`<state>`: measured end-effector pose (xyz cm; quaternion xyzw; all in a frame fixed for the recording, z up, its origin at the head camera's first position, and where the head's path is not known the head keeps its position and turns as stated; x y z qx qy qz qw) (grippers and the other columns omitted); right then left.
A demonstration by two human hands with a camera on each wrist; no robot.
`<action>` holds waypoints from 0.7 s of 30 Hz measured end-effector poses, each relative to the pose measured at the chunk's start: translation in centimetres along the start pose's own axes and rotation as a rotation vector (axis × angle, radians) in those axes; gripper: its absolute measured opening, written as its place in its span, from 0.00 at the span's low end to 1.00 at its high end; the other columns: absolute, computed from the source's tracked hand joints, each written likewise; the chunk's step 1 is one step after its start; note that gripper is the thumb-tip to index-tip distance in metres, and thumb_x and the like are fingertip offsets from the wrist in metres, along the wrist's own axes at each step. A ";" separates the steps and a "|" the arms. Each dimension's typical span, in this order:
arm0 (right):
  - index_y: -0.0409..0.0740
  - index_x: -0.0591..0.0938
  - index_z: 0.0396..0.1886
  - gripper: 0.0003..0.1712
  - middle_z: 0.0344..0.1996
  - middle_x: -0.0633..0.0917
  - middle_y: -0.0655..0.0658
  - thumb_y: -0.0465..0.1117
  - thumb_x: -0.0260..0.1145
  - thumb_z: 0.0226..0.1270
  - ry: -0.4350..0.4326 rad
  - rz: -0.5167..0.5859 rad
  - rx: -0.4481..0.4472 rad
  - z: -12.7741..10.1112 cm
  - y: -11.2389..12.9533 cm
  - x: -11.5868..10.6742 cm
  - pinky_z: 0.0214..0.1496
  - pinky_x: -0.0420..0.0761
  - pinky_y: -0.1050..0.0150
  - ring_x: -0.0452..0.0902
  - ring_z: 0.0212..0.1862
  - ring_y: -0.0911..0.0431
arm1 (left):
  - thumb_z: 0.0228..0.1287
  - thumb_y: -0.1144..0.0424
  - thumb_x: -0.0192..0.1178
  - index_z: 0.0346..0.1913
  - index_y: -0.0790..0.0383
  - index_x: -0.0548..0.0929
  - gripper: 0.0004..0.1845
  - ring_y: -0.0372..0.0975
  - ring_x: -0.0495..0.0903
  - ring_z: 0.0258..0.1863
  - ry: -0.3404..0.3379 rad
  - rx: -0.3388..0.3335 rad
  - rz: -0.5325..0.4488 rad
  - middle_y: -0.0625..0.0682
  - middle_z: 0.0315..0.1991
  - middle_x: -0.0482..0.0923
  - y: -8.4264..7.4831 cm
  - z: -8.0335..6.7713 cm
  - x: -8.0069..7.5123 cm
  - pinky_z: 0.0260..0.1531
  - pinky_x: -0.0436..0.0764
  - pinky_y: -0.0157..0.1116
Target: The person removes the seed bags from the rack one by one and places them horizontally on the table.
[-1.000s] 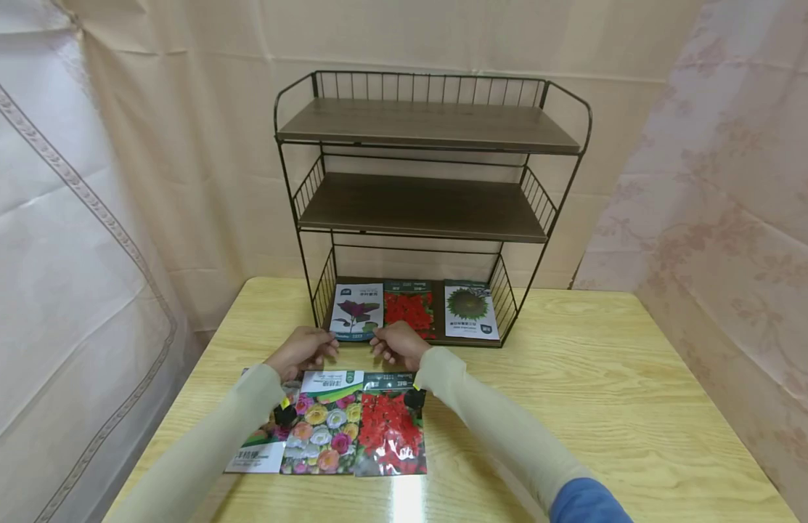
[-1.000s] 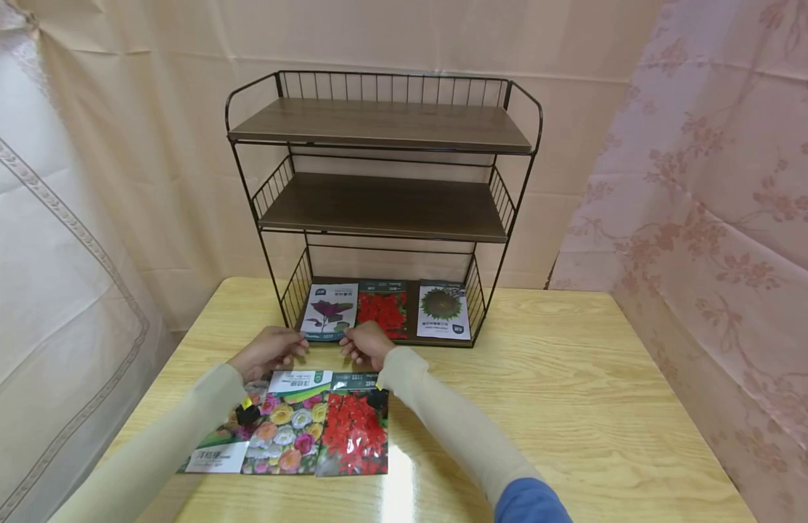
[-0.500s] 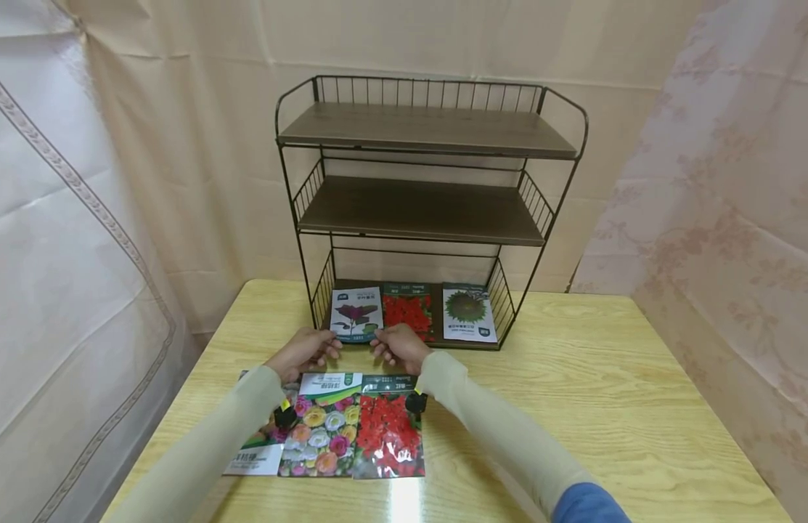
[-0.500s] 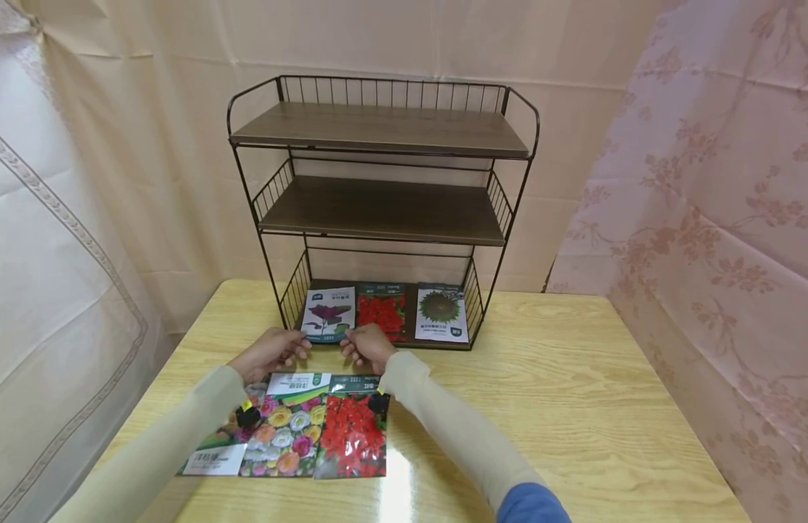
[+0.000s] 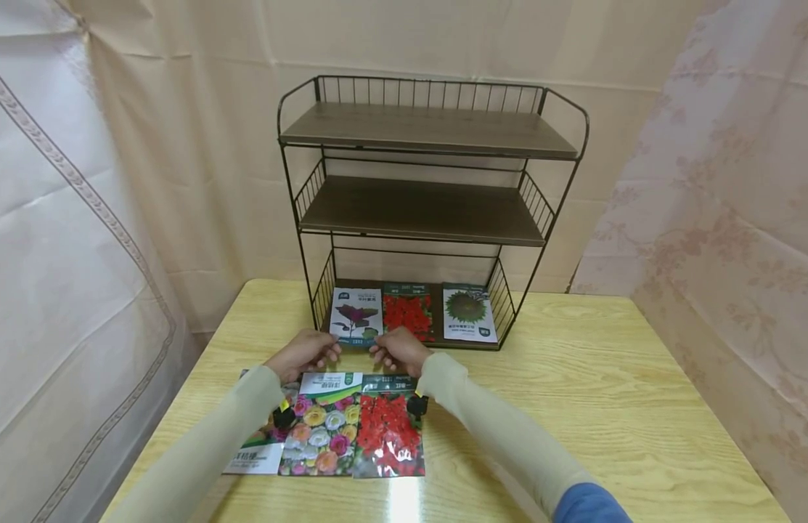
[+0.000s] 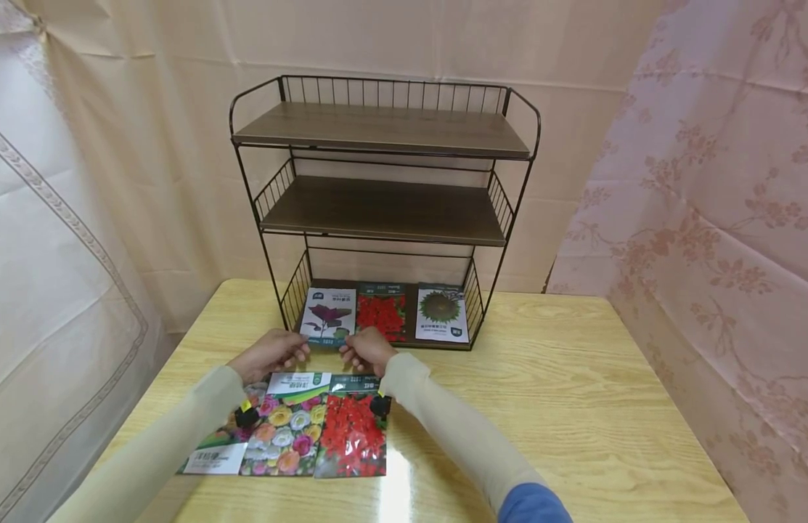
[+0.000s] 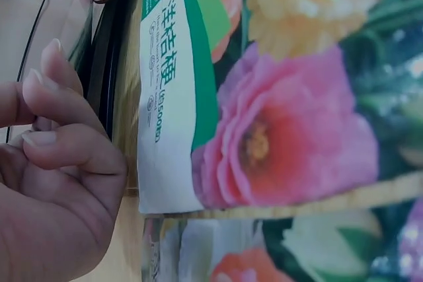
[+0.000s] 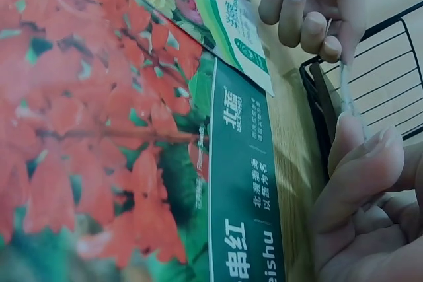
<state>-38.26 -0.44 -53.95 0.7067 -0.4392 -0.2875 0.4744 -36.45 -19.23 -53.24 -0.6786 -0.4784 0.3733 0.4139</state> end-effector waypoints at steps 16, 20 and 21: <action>0.26 0.82 0.46 0.21 0.22 0.82 0.45 0.42 0.54 0.84 -0.012 -0.045 -0.043 -1.0 0.3 -0.2 0.16 0.69 0.72 0.66 0.15 0.65 | 0.84 0.58 0.47 0.46 0.74 0.83 0.21 0.36 0.71 0.22 0.011 0.113 0.148 0.55 0.31 0.84 -1.0 -1.6 0.4 0.22 0.69 0.31; 0.25 0.82 0.48 0.21 0.22 0.83 0.46 0.43 0.55 0.84 -0.016 -0.080 -0.055 -1.4 0.4 -0.5 0.17 0.70 0.72 0.67 0.15 0.65 | 0.84 0.57 0.48 0.45 0.73 0.84 0.21 0.37 0.70 0.22 0.010 0.117 0.164 0.55 0.31 0.83 -0.9 -1.9 0.8 0.21 0.69 0.32; 0.25 0.82 0.48 0.22 0.22 0.83 0.46 0.43 0.55 0.84 -0.017 -0.088 -0.057 -1.5 0.5 -0.5 0.17 0.70 0.72 0.67 0.15 0.65 | 0.84 0.56 0.48 0.44 0.73 0.84 0.21 0.37 0.70 0.22 0.007 0.118 0.167 0.55 0.31 0.83 -1.0 -2.0 0.8 0.21 0.68 0.33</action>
Point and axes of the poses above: each hand's wrist, its own z-axis towards the middle knuckle, its own x-axis out of the palm, y = z × x, the point moved 9 cm from there along z, towards the middle knuckle
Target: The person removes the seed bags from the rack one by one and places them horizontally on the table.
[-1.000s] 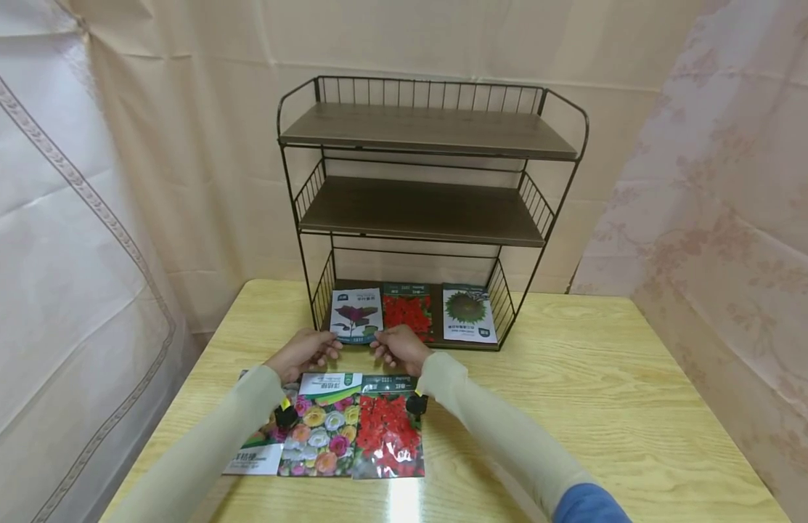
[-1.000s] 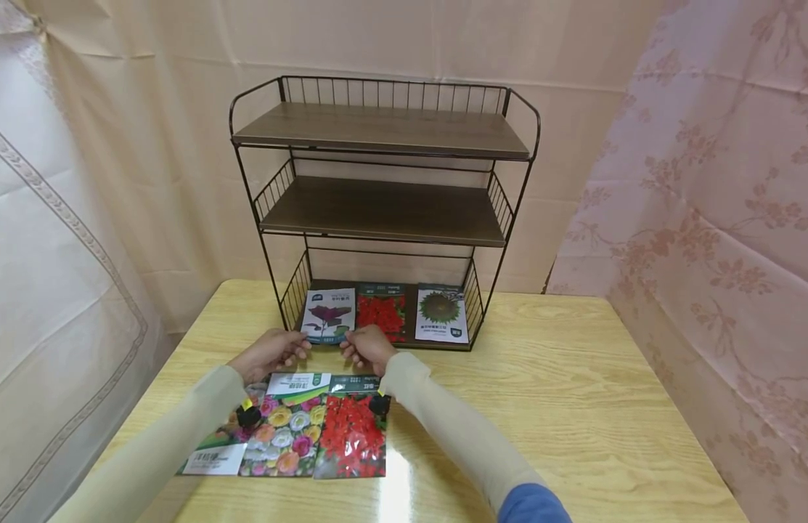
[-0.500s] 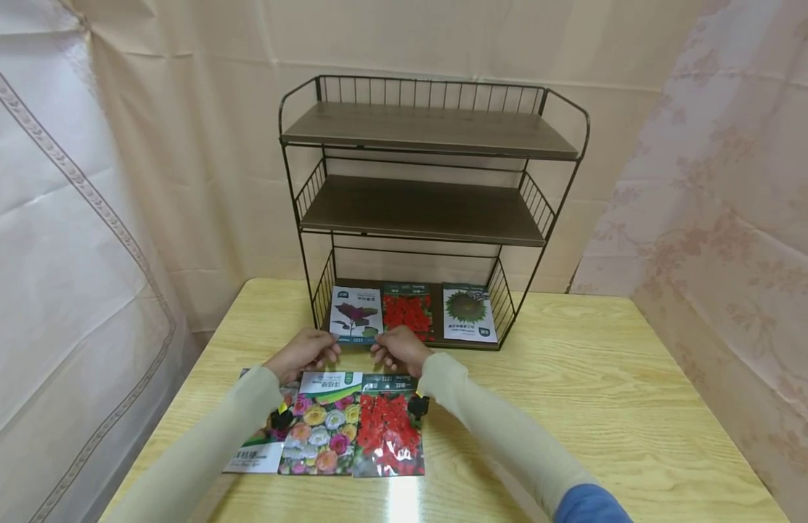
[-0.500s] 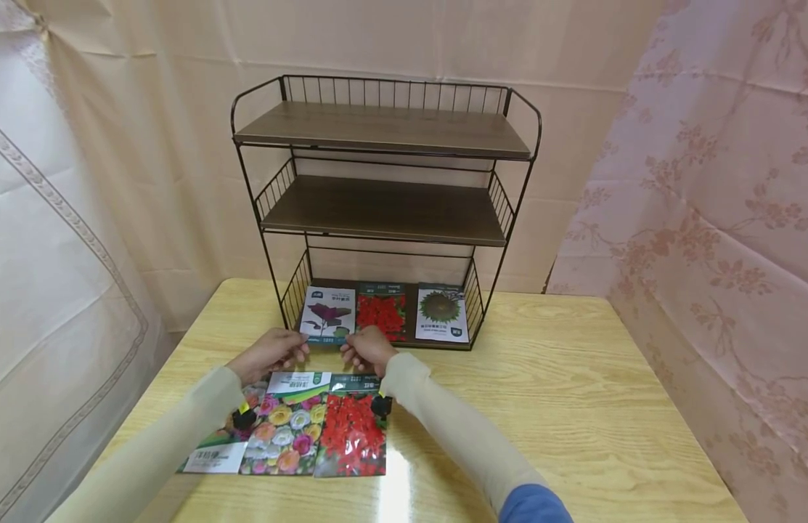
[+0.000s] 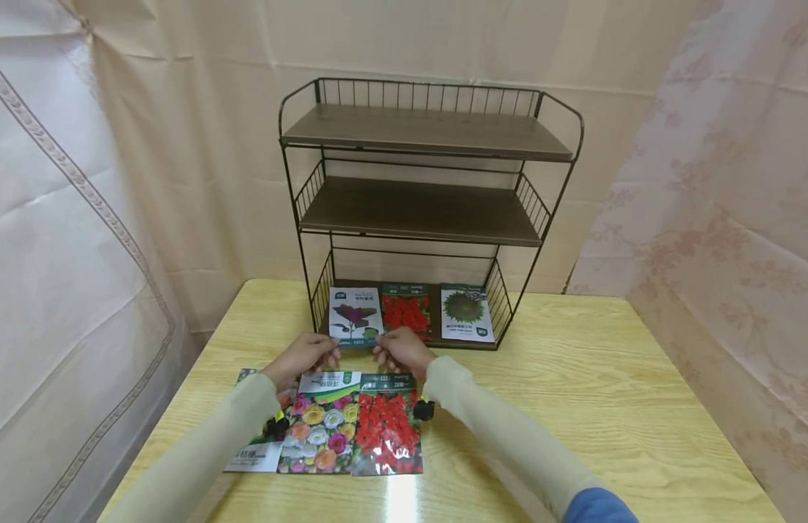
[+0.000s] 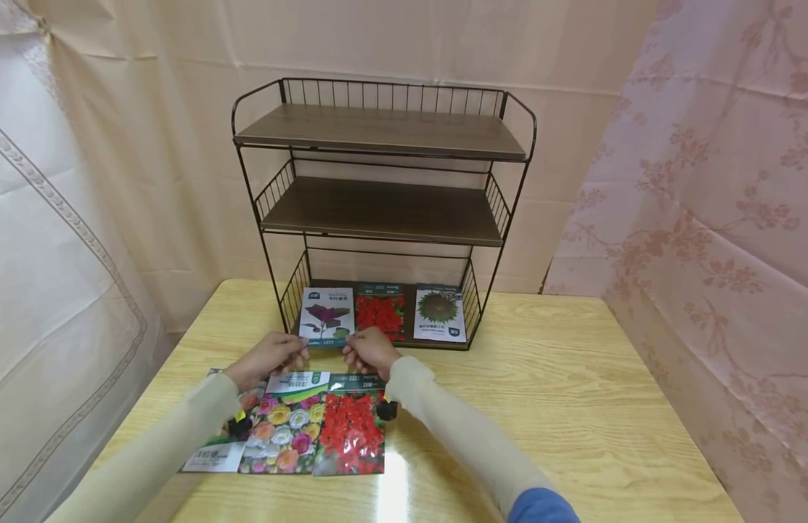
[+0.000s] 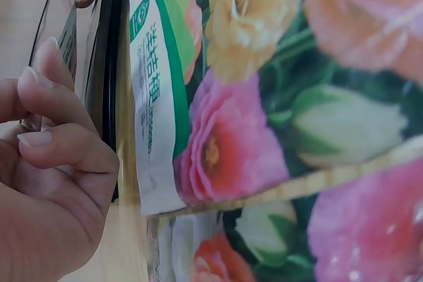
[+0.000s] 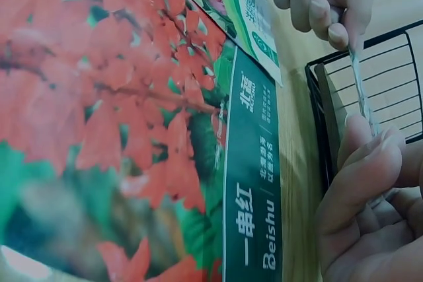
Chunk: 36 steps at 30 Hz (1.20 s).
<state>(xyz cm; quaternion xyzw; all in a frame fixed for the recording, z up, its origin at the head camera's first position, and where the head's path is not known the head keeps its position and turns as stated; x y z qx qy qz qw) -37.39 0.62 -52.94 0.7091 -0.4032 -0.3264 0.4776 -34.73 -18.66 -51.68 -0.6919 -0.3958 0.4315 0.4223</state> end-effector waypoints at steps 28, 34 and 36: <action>0.28 0.83 0.45 0.22 0.22 0.83 0.46 0.45 0.55 0.84 0.025 -0.083 -0.049 -2.3 -0.2 -1.4 0.18 0.70 0.70 0.67 0.16 0.64 | 0.84 0.55 0.49 0.41 0.69 0.85 0.21 0.35 0.65 0.18 0.045 0.020 0.024 0.56 0.31 0.83 -0.4 -1.0 2.3 0.21 0.69 0.32; 0.29 0.83 0.43 0.22 0.21 0.82 0.47 0.46 0.55 0.84 0.029 -0.079 -0.063 -2.5 -0.4 -1.7 0.19 0.70 0.70 0.67 0.16 0.63 | 0.84 0.56 0.49 0.41 0.67 0.85 0.20 0.35 0.65 0.18 0.049 0.010 0.028 0.55 0.30 0.83 -0.5 -1.1 2.8 0.20 0.69 0.31; 0.30 0.83 0.42 0.22 0.22 0.82 0.46 0.46 0.55 0.84 0.033 -0.083 -0.065 -2.7 -0.6 -1.8 0.19 0.71 0.70 0.67 0.16 0.63 | 0.84 0.55 0.50 0.41 0.67 0.85 0.20 0.35 0.64 0.18 0.055 0.012 0.035 0.55 0.30 0.83 -0.6 -1.1 2.9 0.20 0.68 0.32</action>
Point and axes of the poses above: each hand's wrist, its own z-axis towards the middle knuckle, its own x-axis out of the palm, y = z × x, the point moved 9 cm from there along z, towards the middle knuckle
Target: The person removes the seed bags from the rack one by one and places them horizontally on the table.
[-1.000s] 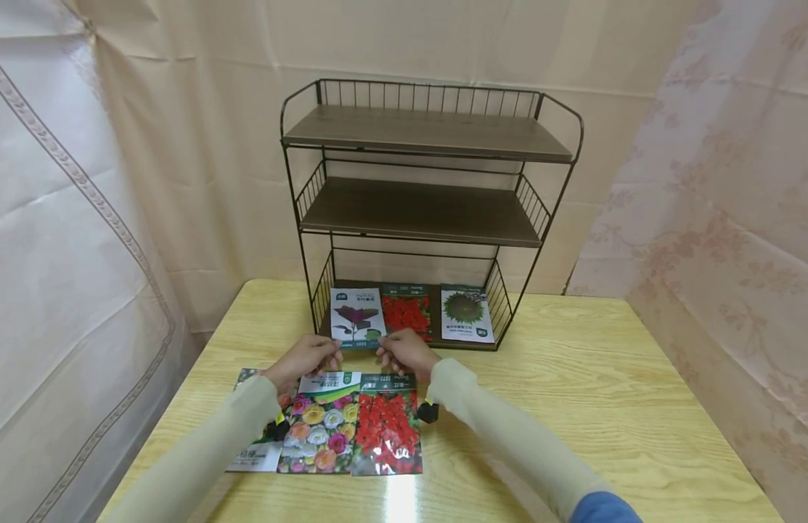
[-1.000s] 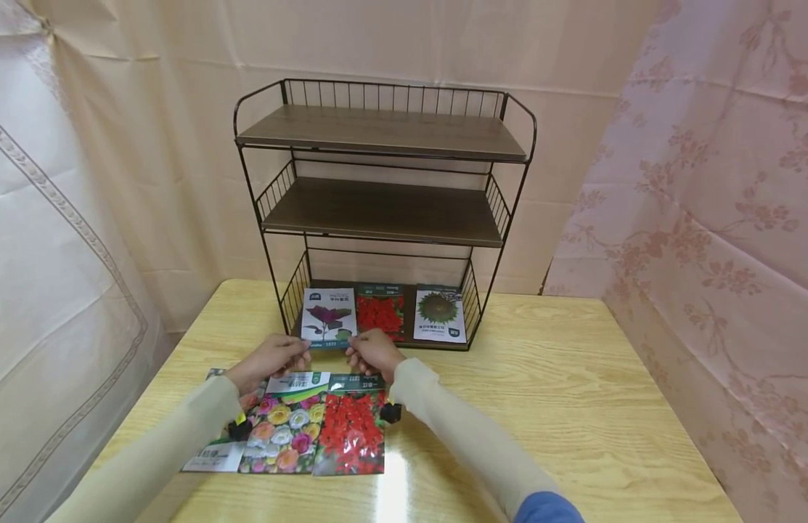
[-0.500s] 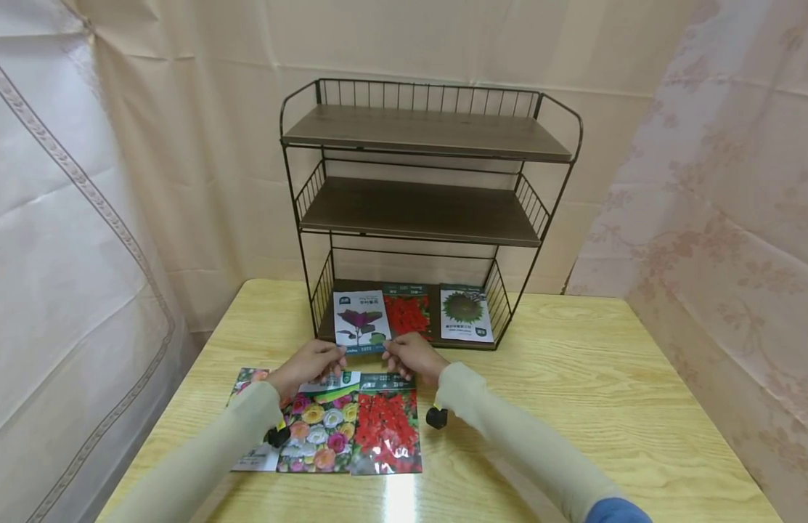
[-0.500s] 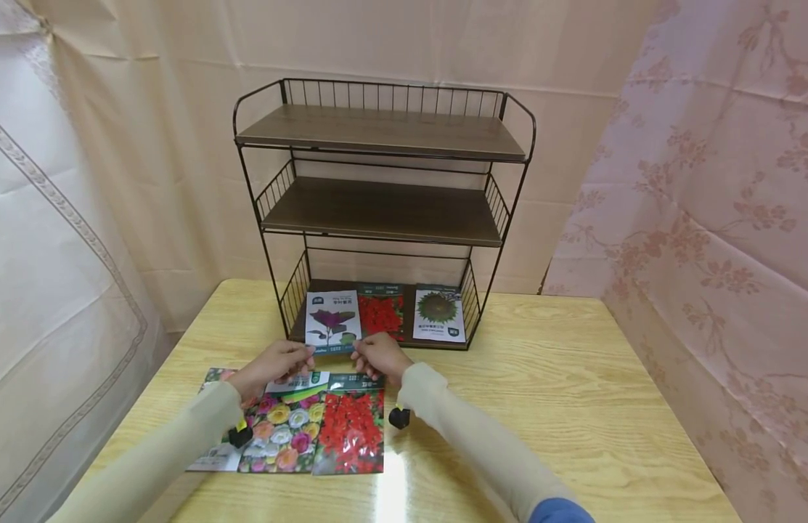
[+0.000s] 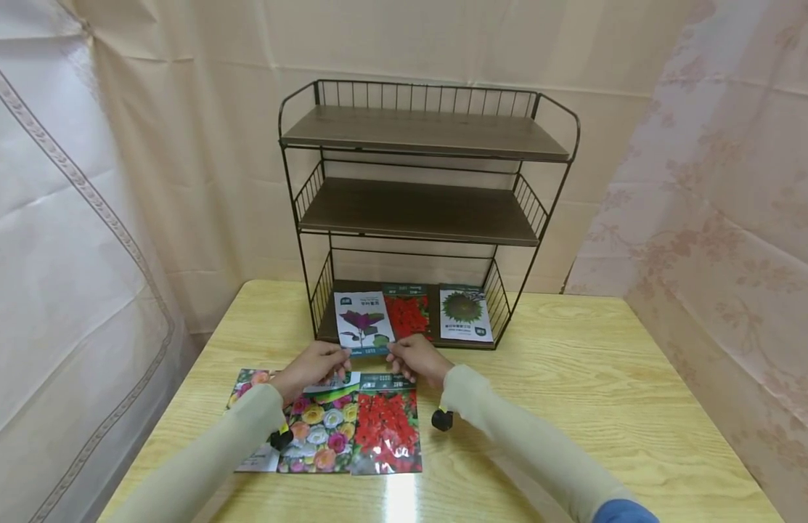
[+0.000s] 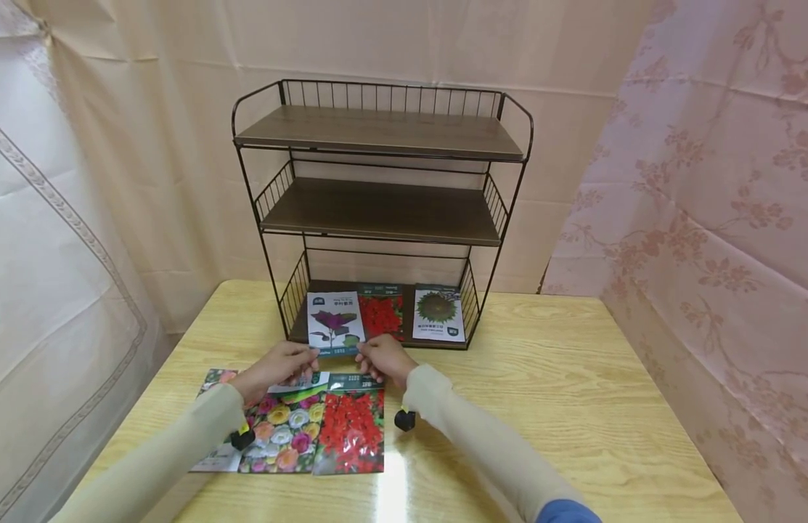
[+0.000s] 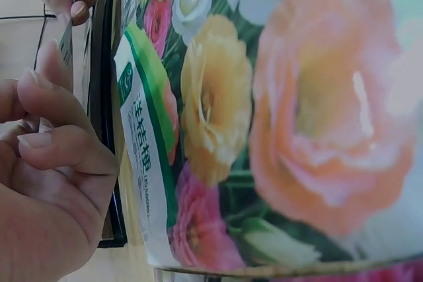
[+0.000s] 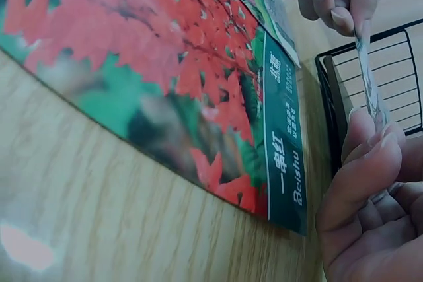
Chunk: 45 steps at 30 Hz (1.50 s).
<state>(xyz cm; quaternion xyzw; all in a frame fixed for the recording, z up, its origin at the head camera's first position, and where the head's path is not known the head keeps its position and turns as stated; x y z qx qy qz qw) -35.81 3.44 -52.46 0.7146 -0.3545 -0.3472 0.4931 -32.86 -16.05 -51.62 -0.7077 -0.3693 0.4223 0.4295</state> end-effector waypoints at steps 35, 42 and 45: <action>0.31 0.83 0.39 0.22 0.20 0.82 0.45 0.46 0.55 0.84 0.006 -0.104 -0.045 -3.7 -1.6 -2.1 0.16 0.69 0.69 0.66 0.14 0.62 | 0.83 0.55 0.51 0.41 0.73 0.85 0.22 0.35 0.66 0.16 0.105 0.090 0.005 0.54 0.27 0.84 -1.3 -0.9 4.4 0.18 0.68 0.32; 0.32 0.83 0.39 0.22 0.20 0.82 0.45 0.47 0.55 0.84 -0.008 -0.110 -0.013 -4.5 -2.1 -2.5 0.16 0.69 0.69 0.66 0.14 0.62 | 0.83 0.54 0.50 0.40 0.71 0.85 0.23 0.36 0.67 0.16 0.129 0.120 0.027 0.54 0.27 0.84 -1.5 -1.0 5.2 0.19 0.70 0.34; 0.32 0.83 0.38 0.22 0.20 0.82 0.45 0.47 0.55 0.83 -0.009 -0.103 -0.011 -4.9 -2.4 -2.6 0.15 0.69 0.69 0.66 0.14 0.62 | 0.83 0.53 0.51 0.39 0.70 0.85 0.23 0.36 0.66 0.16 0.135 0.109 0.017 0.54 0.26 0.84 -1.4 -1.1 5.6 0.19 0.69 0.34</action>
Point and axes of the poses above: each hand's wrist, its own z-axis towards the middle knuckle, its own x-axis out of the palm, y = z × x, the point moved 9 cm from there along z, towards the middle knuckle
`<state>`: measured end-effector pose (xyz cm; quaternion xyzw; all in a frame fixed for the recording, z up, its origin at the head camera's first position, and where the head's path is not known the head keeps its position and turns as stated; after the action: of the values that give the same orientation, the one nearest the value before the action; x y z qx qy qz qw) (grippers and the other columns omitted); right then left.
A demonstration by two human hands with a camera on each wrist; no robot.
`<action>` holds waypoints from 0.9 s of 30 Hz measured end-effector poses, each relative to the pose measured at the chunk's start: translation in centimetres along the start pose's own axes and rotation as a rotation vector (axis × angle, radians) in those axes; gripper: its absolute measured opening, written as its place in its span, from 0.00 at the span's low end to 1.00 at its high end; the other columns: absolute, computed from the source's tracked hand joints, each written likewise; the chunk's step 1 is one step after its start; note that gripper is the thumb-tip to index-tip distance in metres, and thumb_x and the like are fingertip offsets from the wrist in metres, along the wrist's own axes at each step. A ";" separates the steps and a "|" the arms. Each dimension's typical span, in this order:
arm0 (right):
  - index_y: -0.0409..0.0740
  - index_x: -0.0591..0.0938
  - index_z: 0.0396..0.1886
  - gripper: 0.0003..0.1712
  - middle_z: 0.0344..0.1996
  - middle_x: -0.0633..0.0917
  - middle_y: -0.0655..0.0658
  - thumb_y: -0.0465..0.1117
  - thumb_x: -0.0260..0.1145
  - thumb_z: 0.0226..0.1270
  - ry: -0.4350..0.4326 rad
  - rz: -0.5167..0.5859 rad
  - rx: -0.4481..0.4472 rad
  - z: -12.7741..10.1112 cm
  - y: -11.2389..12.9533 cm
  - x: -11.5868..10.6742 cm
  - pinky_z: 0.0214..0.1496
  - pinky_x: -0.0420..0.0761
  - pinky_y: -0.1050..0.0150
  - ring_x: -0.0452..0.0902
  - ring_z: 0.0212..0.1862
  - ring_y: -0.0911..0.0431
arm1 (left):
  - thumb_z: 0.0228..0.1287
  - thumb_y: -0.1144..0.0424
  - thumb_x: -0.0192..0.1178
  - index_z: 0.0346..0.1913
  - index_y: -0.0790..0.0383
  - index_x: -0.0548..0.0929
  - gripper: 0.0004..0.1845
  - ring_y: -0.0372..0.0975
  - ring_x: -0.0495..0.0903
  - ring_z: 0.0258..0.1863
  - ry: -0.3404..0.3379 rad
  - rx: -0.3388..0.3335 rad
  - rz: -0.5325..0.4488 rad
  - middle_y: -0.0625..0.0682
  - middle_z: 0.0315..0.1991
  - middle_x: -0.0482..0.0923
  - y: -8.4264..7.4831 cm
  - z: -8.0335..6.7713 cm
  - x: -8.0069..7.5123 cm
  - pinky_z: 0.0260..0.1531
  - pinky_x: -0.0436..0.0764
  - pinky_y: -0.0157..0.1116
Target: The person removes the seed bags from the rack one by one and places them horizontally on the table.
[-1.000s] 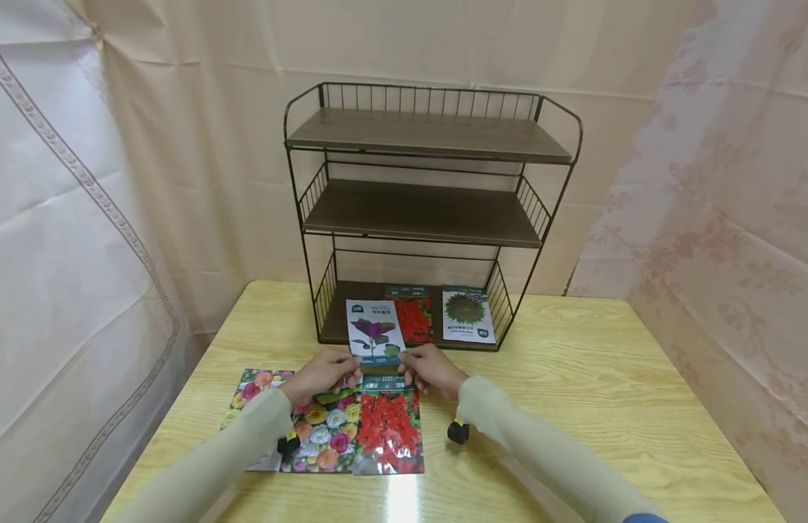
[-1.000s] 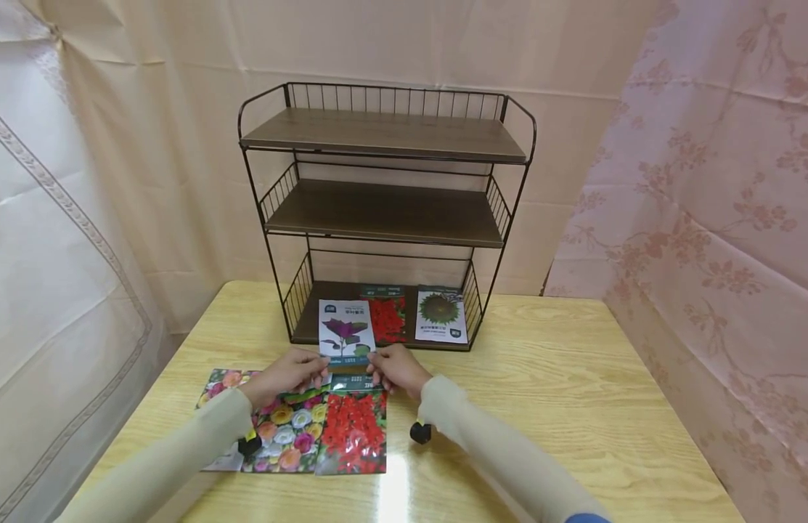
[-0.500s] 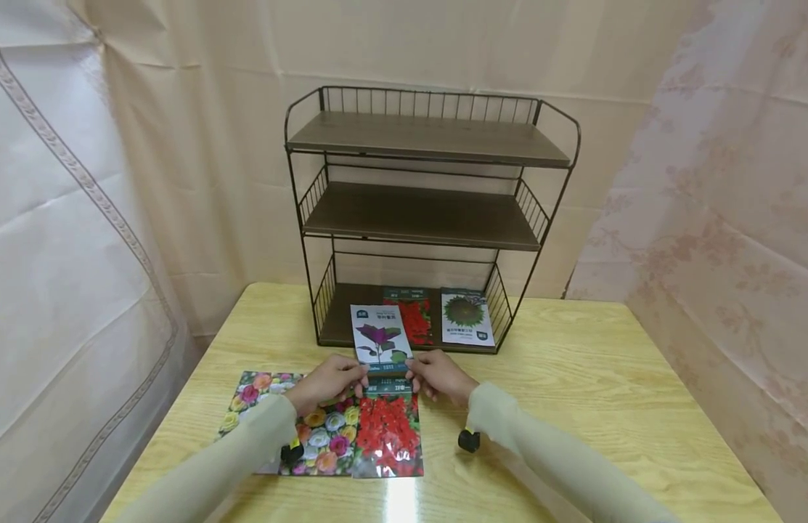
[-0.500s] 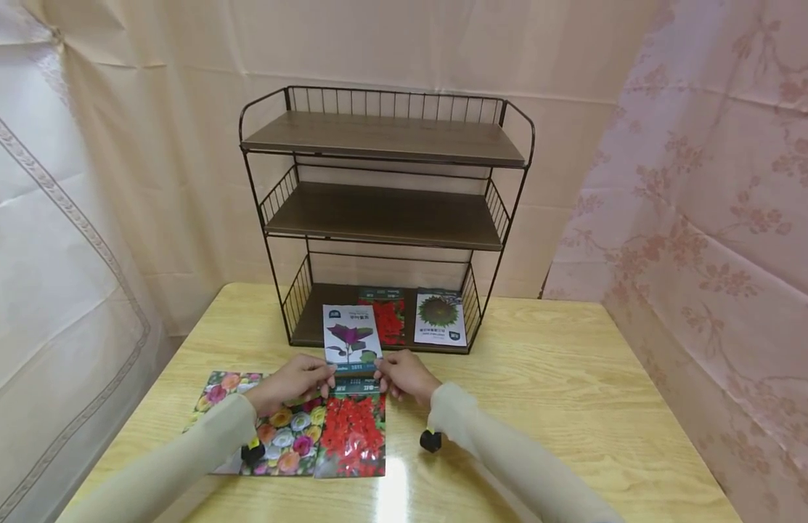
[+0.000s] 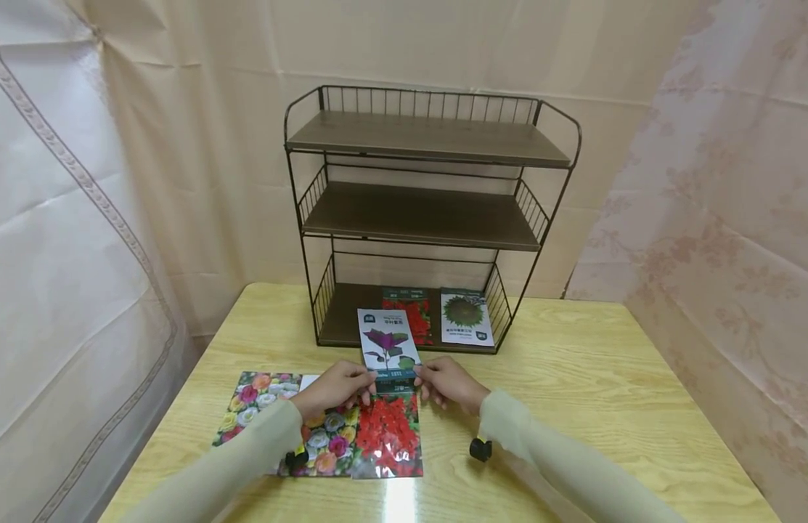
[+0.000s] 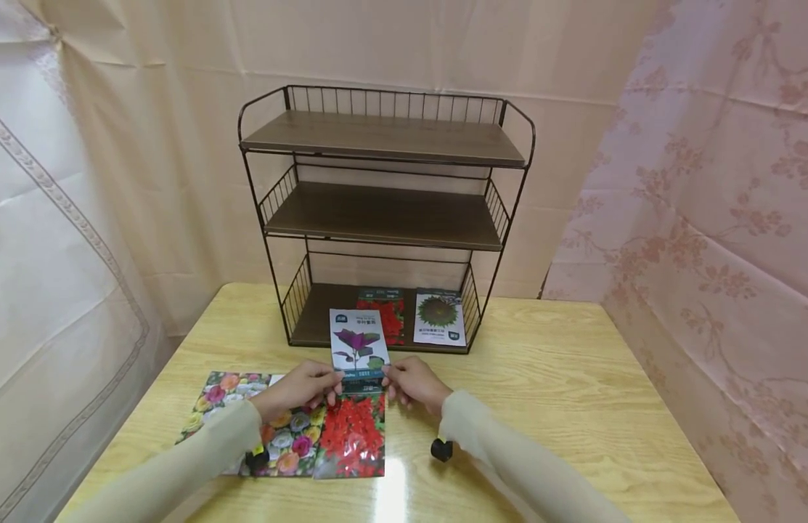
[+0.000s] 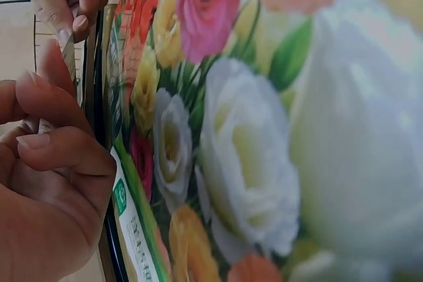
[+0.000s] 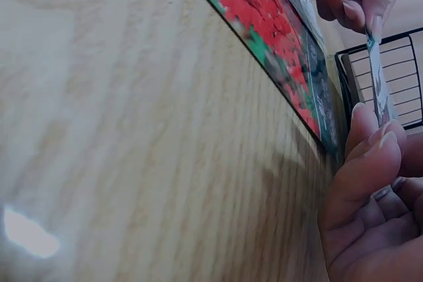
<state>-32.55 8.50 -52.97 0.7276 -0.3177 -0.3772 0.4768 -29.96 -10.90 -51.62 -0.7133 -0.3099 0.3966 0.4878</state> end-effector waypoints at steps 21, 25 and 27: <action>0.31 0.83 0.40 0.21 0.23 0.84 0.42 0.47 0.57 0.82 -0.012 -0.006 0.008 -2.8 -0.5 -0.7 0.15 0.68 0.70 0.66 0.14 0.62 | 0.82 0.56 0.52 0.38 0.72 0.85 0.22 0.36 0.65 0.15 0.034 0.022 -0.007 0.53 0.25 0.83 -1.1 -0.6 2.2 0.18 0.68 0.32; 0.32 0.83 0.40 0.22 0.23 0.84 0.42 0.49 0.57 0.82 -0.020 -0.011 0.017 -3.2 -0.6 -0.9 0.16 0.68 0.70 0.66 0.15 0.62 | 0.82 0.55 0.53 0.39 0.71 0.86 0.22 0.35 0.66 0.15 0.040 0.013 -0.012 0.54 0.26 0.84 -1.0 -0.6 2.5 0.18 0.69 0.32; 0.32 0.83 0.40 0.23 0.23 0.83 0.43 0.49 0.57 0.82 -0.016 -0.006 0.024 -3.3 -0.7 -1.0 0.16 0.68 0.70 0.66 0.15 0.62 | 0.82 0.55 0.53 0.39 0.72 0.86 0.22 0.35 0.67 0.15 0.047 0.008 -0.015 0.54 0.26 0.84 -0.9 -0.6 2.7 0.18 0.70 0.31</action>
<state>-30.14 11.06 -52.53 0.7312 -0.3237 -0.3808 0.4642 -28.22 -8.63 -51.32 -0.7180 -0.3020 0.3775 0.5007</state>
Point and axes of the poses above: each hand's wrist, its own z-axis towards the middle knuckle, its own x-axis out of the palm, y = z × x, the point moved 9 cm from there along z, towards the middle knuckle
